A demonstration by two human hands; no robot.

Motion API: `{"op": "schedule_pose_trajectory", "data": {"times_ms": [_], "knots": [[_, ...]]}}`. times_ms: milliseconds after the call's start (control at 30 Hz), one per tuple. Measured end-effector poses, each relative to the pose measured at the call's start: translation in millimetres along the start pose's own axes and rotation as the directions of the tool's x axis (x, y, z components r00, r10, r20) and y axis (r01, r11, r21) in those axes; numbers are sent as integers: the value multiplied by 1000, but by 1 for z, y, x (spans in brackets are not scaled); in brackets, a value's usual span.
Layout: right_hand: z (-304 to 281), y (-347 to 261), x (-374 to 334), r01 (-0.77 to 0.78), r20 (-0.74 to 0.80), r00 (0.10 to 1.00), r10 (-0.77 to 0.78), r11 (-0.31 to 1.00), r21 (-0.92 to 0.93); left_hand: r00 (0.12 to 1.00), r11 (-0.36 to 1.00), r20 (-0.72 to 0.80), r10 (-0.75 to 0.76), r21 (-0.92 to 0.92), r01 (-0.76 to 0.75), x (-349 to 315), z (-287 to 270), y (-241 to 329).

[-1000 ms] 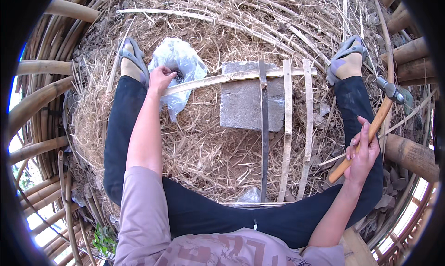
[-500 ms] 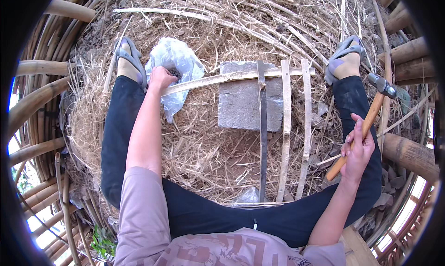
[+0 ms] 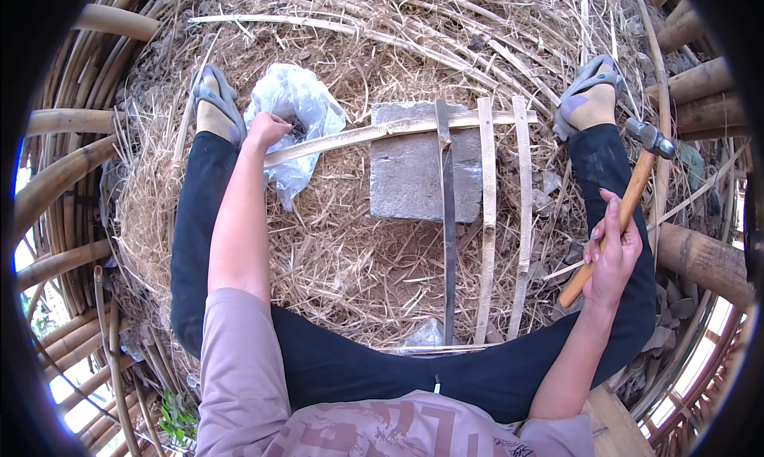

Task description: The person constructs a bamboo structure by positioning bamboo strips, grabbing a nail from a bag, and hammering the nail into the bamboo strips with a hammer.

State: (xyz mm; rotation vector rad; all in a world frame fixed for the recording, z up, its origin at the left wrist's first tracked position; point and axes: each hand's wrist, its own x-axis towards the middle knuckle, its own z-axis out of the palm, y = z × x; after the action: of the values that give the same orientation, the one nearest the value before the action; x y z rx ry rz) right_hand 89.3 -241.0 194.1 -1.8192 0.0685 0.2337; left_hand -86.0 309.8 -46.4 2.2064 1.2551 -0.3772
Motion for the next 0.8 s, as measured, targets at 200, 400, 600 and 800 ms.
{"op": "schedule_pose_trajectory", "data": {"times_ms": [200,400,600,800], "knots": [[-1,1,-1,-4,15,1000,4,1000,11,998,995,-58,-9,-98,4,0,5,-2],[0,5,1,-19,45,999,17,998,65,997,982,-70,-43,-188,29,4,4,-10],[7,11,0,-40,65,997,37,998,39,982,940,-140,-126,-332,73,-8,4,0],[14,11,-5,-64,109,992,59,997,42,972,868,-44,-233,-461,187,-21,-8,9]]}}
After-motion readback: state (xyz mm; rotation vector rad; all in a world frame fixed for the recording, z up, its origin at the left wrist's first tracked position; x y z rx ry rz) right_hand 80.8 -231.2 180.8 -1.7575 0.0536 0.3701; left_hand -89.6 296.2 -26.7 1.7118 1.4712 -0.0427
